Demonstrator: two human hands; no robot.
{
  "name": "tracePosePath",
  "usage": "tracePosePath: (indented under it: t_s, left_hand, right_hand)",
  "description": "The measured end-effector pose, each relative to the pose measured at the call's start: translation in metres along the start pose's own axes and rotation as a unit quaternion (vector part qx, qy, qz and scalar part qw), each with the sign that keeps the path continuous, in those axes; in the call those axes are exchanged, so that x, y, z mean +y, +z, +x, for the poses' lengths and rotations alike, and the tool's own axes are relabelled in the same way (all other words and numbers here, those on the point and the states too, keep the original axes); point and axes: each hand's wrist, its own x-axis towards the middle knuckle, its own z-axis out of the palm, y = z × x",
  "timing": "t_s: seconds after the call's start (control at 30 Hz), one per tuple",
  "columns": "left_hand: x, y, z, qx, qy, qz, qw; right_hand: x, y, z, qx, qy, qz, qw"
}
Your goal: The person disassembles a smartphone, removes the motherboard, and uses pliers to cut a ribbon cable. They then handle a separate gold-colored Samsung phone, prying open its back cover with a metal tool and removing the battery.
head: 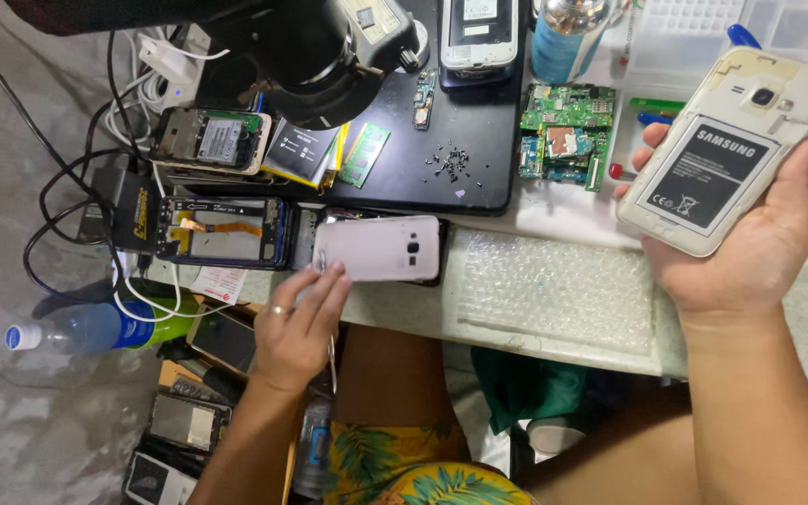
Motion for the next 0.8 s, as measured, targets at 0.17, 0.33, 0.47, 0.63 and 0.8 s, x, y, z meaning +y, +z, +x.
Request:
tracePosePath:
  t_s: [0.17,0.33,0.47,0.63,0.8]
  left_hand:
    - [-0.002,0.002,0.015,-0.051,-0.046,-0.012,0.998]
    - [0.004,-0.007,0.023,0.015,-0.059,-0.054,0.997]
    - [0.03,0.001,0.048,0.095,-0.104,-0.202,0.969]
    - [0.079,0.022,0.109,0.115,-0.093,-0.473,0.868]
    - [0.104,0.072,0.175,0.129,-0.082,-0.671,0.725]
  right_hand:
    - [0.002,0.009,0.0,0.004,0.017,0.019,1.0]
    - [0.001,0.018,0.0,0.029,0.027,0.033,0.999]
    - [0.001,0.022,0.001,0.024,0.038,0.057,0.997]
    - [0.002,0.013,0.001,-0.017,0.038,0.031,0.999]
    - [0.007,0.0,0.005,-0.056,0.044,-0.004,0.997]
